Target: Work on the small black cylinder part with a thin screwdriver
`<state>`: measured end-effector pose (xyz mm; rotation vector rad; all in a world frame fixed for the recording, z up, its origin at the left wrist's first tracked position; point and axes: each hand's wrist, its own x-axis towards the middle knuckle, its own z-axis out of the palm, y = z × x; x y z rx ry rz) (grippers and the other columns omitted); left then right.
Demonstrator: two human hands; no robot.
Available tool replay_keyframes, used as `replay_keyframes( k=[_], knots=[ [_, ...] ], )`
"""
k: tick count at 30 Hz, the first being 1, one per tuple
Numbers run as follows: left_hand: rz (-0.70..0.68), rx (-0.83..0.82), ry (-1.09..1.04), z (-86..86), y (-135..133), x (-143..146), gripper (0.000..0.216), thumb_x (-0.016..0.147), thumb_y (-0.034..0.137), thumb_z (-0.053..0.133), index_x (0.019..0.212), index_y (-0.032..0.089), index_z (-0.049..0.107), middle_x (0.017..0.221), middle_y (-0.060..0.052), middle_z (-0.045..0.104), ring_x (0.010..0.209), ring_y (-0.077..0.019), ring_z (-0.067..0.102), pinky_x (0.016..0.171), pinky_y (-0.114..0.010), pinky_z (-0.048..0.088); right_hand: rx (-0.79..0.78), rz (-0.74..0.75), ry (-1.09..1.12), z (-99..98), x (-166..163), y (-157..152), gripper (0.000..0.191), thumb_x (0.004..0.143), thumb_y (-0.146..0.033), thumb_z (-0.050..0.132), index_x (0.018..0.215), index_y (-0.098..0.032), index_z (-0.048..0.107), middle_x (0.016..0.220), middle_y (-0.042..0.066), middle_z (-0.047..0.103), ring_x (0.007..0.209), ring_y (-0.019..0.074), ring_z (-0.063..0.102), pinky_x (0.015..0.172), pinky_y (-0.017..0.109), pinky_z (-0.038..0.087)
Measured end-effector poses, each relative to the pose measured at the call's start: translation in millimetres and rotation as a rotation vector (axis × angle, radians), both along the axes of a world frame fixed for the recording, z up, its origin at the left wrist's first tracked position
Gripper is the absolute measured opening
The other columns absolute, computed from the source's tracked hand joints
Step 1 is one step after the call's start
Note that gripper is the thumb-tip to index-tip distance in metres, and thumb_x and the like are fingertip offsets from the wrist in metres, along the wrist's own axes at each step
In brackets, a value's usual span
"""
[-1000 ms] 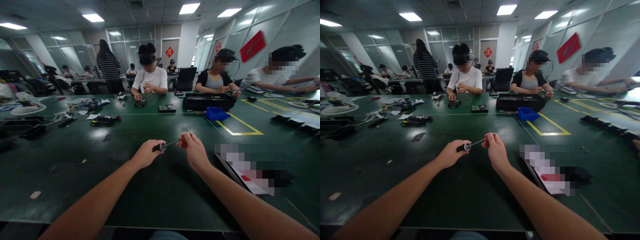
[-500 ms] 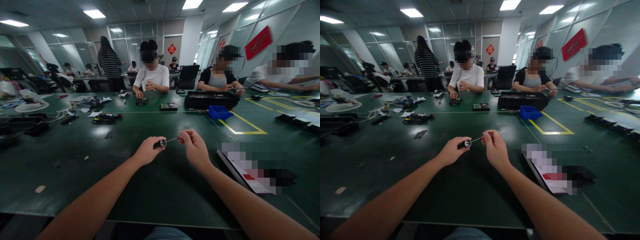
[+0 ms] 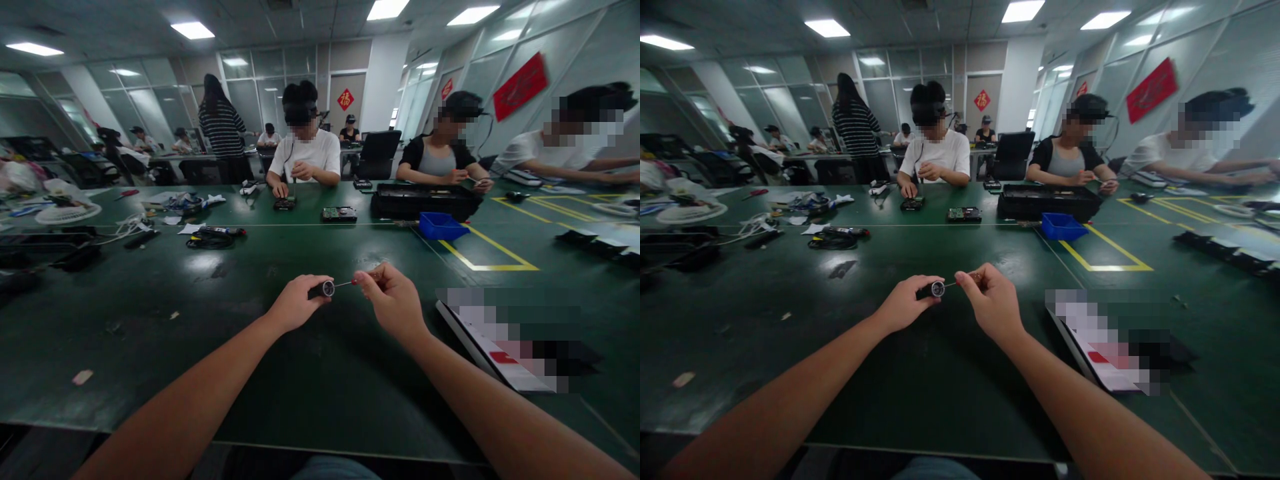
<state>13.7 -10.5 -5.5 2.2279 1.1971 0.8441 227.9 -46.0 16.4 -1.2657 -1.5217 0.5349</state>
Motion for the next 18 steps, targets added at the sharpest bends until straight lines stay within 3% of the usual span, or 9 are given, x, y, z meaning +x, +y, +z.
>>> replay_keyframes(
  k=[7,14,18],
  knots=[
    [-0.009,-0.011,0.000,1.9,-1.3,0.4,0.037,0.087,0.024,0.072,0.124,0.025,0.068,0.120,-0.005,0.071,0.112,-0.0243,0.063,0.103,-0.042,0.045,0.003,-0.026,-0.033,2.9,-0.1,-1.1,0.038,0.087,-0.055,0.066,0.071,-0.022,0.060,0.057,-0.002,0.056,0.052,0.0139,0.048,0.053,0.029,0.035],
    [0.018,-0.005,0.003,3.0,-0.7,0.2,0.038,0.088,0.023,0.071,0.126,0.025,0.067,0.120,-0.006,0.070,0.113,-0.0250,0.063,0.103,-0.043,0.046,0.004,0.069,0.030,1.3,-0.6,0.1,0.023,0.096,-0.041,0.052,0.107,-0.022,0.061,0.075,0.001,0.065,0.068,0.0189,0.061,0.065,0.033,0.047],
    [0.017,0.000,-0.008,1.0,1.4,-0.9,0.039,0.088,0.024,0.071,0.126,0.025,0.067,0.122,-0.006,0.070,0.115,-0.0248,0.062,0.104,-0.042,0.045,-0.029,0.089,0.031,1.1,-0.7,1.7,0.026,0.097,-0.044,0.050,0.099,-0.022,0.063,0.071,0.000,0.062,0.067,0.0184,0.060,0.065,0.033,0.046]
  ],
)
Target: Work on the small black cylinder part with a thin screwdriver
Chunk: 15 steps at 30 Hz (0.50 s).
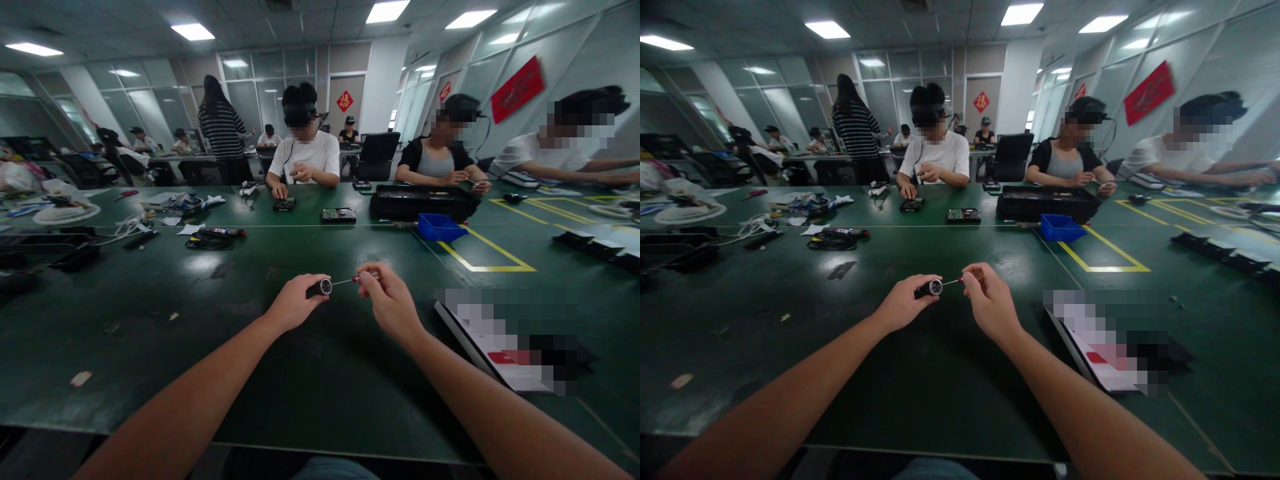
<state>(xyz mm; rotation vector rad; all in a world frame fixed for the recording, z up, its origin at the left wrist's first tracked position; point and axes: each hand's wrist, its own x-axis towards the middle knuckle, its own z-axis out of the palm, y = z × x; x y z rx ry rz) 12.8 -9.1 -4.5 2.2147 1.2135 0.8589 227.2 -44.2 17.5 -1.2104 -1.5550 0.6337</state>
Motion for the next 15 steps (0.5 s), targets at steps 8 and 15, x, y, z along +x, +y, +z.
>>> replay_keyframes(
  k=[8,15],
  knots=[
    [-0.022,-0.001,0.012,1.3,-0.8,0.6,0.039,0.088,0.026,0.072,0.126,0.024,0.067,0.117,-0.005,0.071,0.110,-0.0237,0.063,0.100,-0.040,0.046,-0.006,-0.065,0.062,-2.8,0.8,4.5,0.032,0.098,-0.047,0.047,0.107,-0.021,0.063,0.075,0.001,0.063,0.067,0.0190,0.059,0.061,0.033,0.045],
    [-0.030,-0.019,0.006,1.5,-0.4,0.4,0.037,0.089,0.026,0.071,0.125,0.023,0.067,0.118,-0.006,0.070,0.111,-0.0241,0.063,0.101,-0.040,0.046,-0.019,-0.068,-0.014,-3.3,1.6,2.4,0.033,0.099,-0.047,0.044,0.104,-0.023,0.065,0.074,0.001,0.061,0.065,0.0194,0.056,0.061,0.034,0.041]
  ],
)
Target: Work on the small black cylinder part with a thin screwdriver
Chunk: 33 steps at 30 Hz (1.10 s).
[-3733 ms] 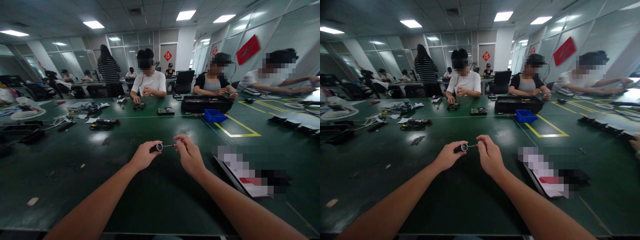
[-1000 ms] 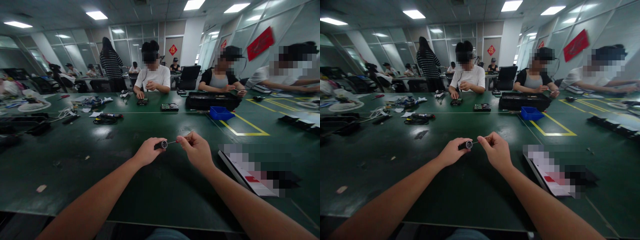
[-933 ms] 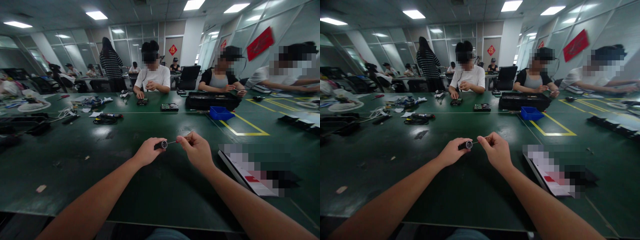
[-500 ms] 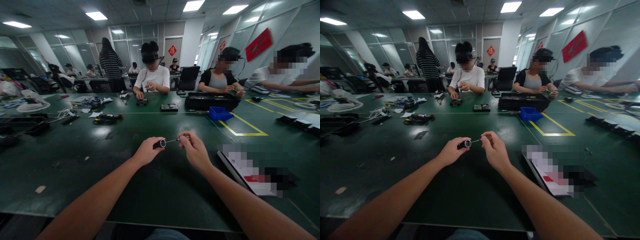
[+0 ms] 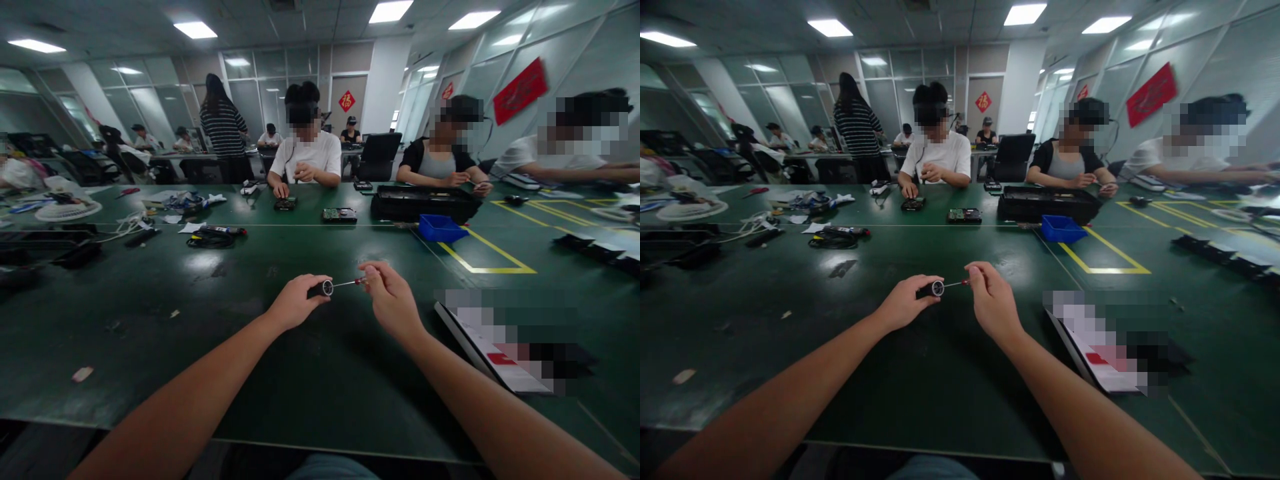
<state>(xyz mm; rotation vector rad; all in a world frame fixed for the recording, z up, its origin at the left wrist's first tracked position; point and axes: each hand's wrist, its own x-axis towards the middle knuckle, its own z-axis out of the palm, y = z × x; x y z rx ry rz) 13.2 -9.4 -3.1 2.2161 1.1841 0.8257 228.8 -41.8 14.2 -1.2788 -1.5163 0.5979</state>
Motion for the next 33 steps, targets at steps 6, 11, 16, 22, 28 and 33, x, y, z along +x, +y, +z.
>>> replay_keyframes(
  k=[6,11,16,22,28,33],
  knots=[
    [0.007,0.011,-0.003,0.0,-0.5,-0.7,0.037,0.088,0.026,0.071,0.125,0.024,0.068,0.114,-0.004,0.070,0.108,-0.0237,0.063,0.098,-0.038,0.047,0.007,0.059,0.124,-1.9,-0.5,0.0,0.023,0.097,-0.039,0.047,0.105,-0.023,0.061,0.078,0.001,0.059,0.072,0.0194,0.057,0.067,0.034,0.044],
    [-0.007,0.003,-0.005,0.3,-1.6,0.0,0.037,0.088,0.025,0.071,0.125,0.023,0.068,0.115,-0.004,0.070,0.108,-0.0233,0.063,0.099,-0.038,0.046,-0.018,0.036,0.126,-1.1,-2.0,-2.0,0.025,0.098,-0.041,0.047,0.110,-0.024,0.061,0.074,-0.001,0.058,0.070,0.0190,0.057,0.065,0.034,0.045],
    [0.026,0.010,0.020,1.7,-2.7,0.7,0.038,0.089,0.027,0.070,0.126,0.024,0.067,0.116,-0.005,0.071,0.109,-0.0248,0.063,0.098,-0.041,0.047,-0.006,0.061,0.326,-10.6,-1.8,5.4,0.025,0.094,-0.045,0.059,0.100,-0.021,0.064,0.087,0.003,0.067,0.080,0.0190,0.063,0.080,0.037,0.051],
    [0.044,0.048,0.021,2.2,-1.8,0.4,0.039,0.089,0.023,0.070,0.128,0.025,0.066,0.123,-0.005,0.070,0.115,-0.0248,0.062,0.102,-0.041,0.046,-0.100,0.074,0.577,-12.1,-7.0,8.6,0.035,0.083,-0.055,0.070,0.091,-0.021,0.069,0.082,0.002,0.069,0.074,0.0179,0.063,0.073,0.035,0.053],
    [0.010,0.056,-0.016,-0.4,1.1,-1.1,0.040,0.089,0.022,0.070,0.129,0.025,0.065,0.123,-0.004,0.070,0.115,-0.0236,0.062,0.104,-0.040,0.045,-0.159,0.060,0.736,-6.5,-10.6,4.7,0.035,0.075,-0.053,0.078,0.087,-0.022,0.071,0.078,0.000,0.067,0.072,0.0157,0.060,0.069,0.031,0.053],
    [0.007,0.050,-0.036,2.0,-0.6,-0.7,0.040,0.089,0.023,0.070,0.129,0.027,0.065,0.122,-0.003,0.070,0.113,-0.0233,0.061,0.102,-0.039,0.045,-0.312,0.085,0.899,-6.4,-6.8,10.4,0.027,0.077,-0.046,0.077,0.080,-0.020,0.069,0.070,0.000,0.062,0.064,0.0140,0.056,0.062,0.028,0.052]
  ],
)
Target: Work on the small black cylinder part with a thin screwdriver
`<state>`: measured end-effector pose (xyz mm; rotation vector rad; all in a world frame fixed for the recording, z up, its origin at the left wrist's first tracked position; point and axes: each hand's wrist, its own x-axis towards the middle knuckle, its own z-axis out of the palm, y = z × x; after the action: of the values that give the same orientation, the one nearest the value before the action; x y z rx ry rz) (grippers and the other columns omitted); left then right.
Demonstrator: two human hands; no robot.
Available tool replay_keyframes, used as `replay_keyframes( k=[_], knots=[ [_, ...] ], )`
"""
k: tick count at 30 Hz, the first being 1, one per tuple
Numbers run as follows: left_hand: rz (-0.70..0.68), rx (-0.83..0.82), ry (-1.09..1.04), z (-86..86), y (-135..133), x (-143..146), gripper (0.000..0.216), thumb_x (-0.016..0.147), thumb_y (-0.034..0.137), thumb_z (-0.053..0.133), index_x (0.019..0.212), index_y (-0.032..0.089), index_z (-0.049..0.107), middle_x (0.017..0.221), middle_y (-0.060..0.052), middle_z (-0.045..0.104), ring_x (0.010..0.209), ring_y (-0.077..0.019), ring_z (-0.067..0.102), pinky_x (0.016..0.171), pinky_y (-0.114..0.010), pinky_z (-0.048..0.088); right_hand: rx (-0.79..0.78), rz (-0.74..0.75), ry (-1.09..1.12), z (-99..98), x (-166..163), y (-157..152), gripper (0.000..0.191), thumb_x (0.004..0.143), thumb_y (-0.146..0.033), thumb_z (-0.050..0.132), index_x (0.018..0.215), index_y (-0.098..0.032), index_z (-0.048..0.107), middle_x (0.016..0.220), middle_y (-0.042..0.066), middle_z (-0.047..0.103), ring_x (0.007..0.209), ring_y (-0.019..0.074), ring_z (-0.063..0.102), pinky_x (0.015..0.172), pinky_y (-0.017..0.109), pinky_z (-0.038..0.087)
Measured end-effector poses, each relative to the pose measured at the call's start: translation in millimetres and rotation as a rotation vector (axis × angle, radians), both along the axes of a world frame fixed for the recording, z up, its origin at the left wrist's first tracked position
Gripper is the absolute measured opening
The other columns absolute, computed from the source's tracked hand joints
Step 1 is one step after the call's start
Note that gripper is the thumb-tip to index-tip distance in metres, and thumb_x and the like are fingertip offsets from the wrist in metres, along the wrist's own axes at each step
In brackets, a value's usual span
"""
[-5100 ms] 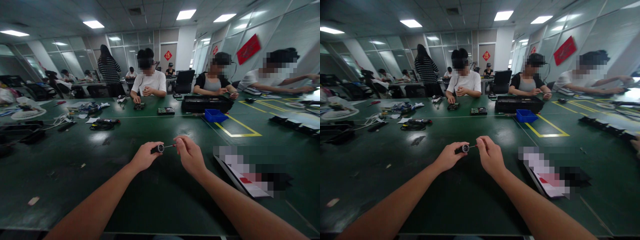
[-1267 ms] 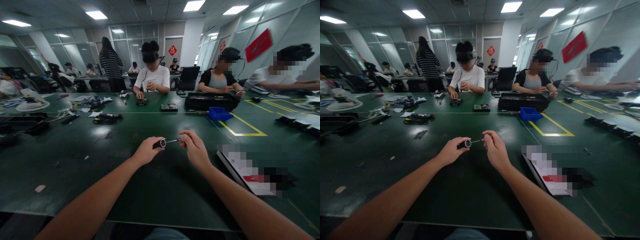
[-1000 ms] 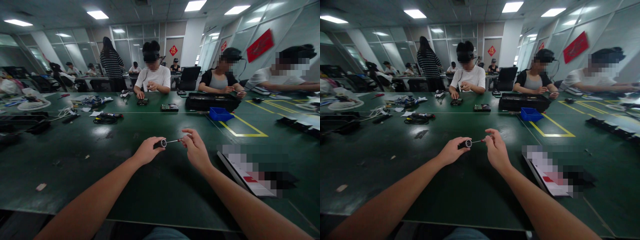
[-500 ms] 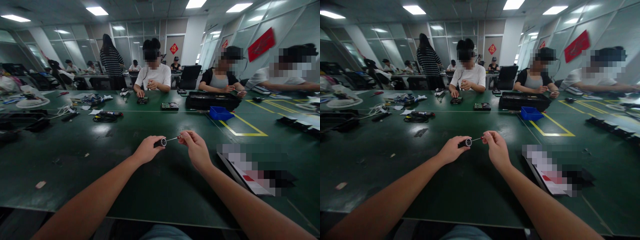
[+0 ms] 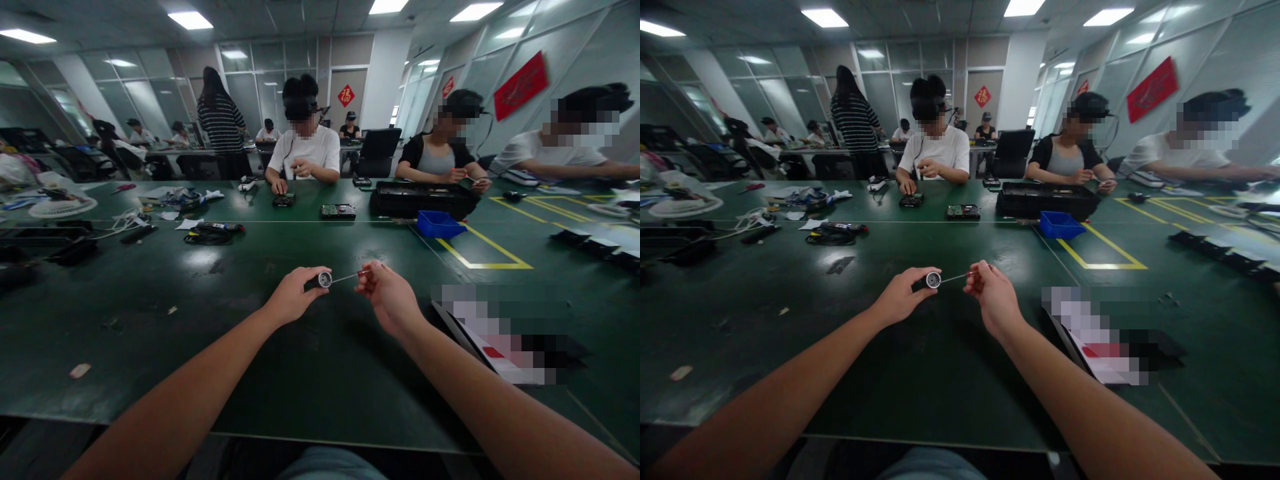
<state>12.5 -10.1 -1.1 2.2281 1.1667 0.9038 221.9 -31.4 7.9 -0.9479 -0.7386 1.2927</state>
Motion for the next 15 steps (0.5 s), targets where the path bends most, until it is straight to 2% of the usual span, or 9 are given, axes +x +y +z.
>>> replay_keyframes(
  k=[4,10,15],
  knots=[
    [-0.024,-0.008,0.045,-0.2,-2.9,1.6,0.039,0.091,0.026,0.068,0.130,0.026,0.064,0.123,-0.005,0.069,0.114,-0.0242,0.061,0.100,-0.040,0.045,-0.011,-0.035,0.005,-3.1,2.8,3.9,0.022,0.082,-0.043,0.071,0.079,-0.021,0.067,0.069,0.000,0.060,0.061,0.0144,0.055,0.059,0.029,0.052],
    [-0.027,0.006,0.055,-0.3,-3.3,2.1,0.038,0.092,0.028,0.067,0.131,0.026,0.063,0.123,-0.005,0.069,0.113,-0.0245,0.061,0.101,-0.041,0.045,0.167,-0.123,-0.274,-9.6,5.5,3.0,0.026,0.087,-0.050,0.067,0.088,-0.023,0.067,0.078,0.000,0.066,0.070,0.0162,0.060,0.066,0.031,0.053],
    [-0.032,0.017,0.062,-1.4,-1.2,0.9,0.038,0.092,0.029,0.068,0.129,0.025,0.064,0.124,-0.005,0.069,0.114,-0.0245,0.060,0.100,-0.041,0.045,0.237,-0.148,-0.446,-7.6,3.7,-0.6,0.029,0.090,-0.051,0.062,0.093,-0.023,0.066,0.080,0.001,0.066,0.071,0.0167,0.060,0.070,0.034,0.052]
  ],
)
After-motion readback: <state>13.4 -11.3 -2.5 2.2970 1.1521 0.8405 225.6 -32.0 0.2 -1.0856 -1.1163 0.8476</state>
